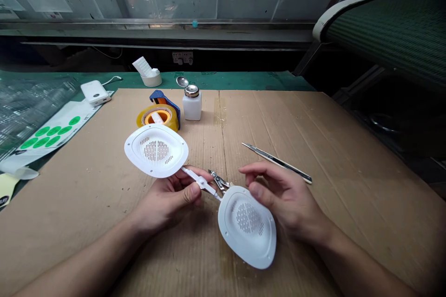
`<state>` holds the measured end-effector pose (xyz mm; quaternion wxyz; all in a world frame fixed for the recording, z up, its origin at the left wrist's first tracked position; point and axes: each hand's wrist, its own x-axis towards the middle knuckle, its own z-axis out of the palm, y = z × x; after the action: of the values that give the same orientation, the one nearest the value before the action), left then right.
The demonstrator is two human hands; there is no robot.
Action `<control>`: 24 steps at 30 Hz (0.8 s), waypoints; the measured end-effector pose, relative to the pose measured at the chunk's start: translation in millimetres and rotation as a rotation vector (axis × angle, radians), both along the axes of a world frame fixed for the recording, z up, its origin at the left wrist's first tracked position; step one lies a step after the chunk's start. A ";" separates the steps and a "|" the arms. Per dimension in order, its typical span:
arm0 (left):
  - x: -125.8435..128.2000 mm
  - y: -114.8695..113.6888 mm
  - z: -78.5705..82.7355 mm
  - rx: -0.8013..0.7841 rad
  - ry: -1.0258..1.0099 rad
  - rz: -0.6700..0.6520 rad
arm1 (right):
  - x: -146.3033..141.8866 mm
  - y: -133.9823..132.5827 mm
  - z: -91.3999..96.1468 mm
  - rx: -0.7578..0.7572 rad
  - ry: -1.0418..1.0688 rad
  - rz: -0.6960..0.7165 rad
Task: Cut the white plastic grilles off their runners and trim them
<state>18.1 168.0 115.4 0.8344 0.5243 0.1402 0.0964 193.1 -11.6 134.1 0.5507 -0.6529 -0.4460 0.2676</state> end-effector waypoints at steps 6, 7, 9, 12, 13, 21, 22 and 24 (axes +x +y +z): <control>-0.3 1.8 -0.1 -0.005 -0.004 -0.017 | 7.7 0.6 -4.5 0.160 0.112 -0.160; -0.3 2.3 -0.1 -0.001 -0.005 -0.017 | 8.5 1.1 -4.6 0.170 0.117 -0.175; -0.4 3.0 -0.4 0.006 -0.008 -0.020 | 9.3 2.1 -4.3 0.188 0.121 -0.192; -1.0 3.5 -1.1 0.014 -0.009 -0.032 | 8.4 2.1 -2.6 0.225 0.122 -0.202; -1.3 3.6 -1.3 0.016 -0.009 -0.033 | 7.8 1.4 -1.8 0.231 0.125 -0.184; -2.2 1.8 1.4 0.047 -0.004 -0.043 | -5.5 3.4 5.5 -0.124 -0.097 0.147; -1.7 0.9 2.0 0.053 -0.005 -0.040 | -7.9 5.7 5.2 -0.146 -0.144 0.148; -0.6 -0.9 3.4 0.087 0.003 -0.023 | -12.0 9.8 3.1 -0.146 -0.241 0.117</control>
<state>17.5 167.1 118.8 0.8116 0.5619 0.1310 0.0922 181.1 -1.8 137.2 0.4279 -0.6912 -0.5256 0.2507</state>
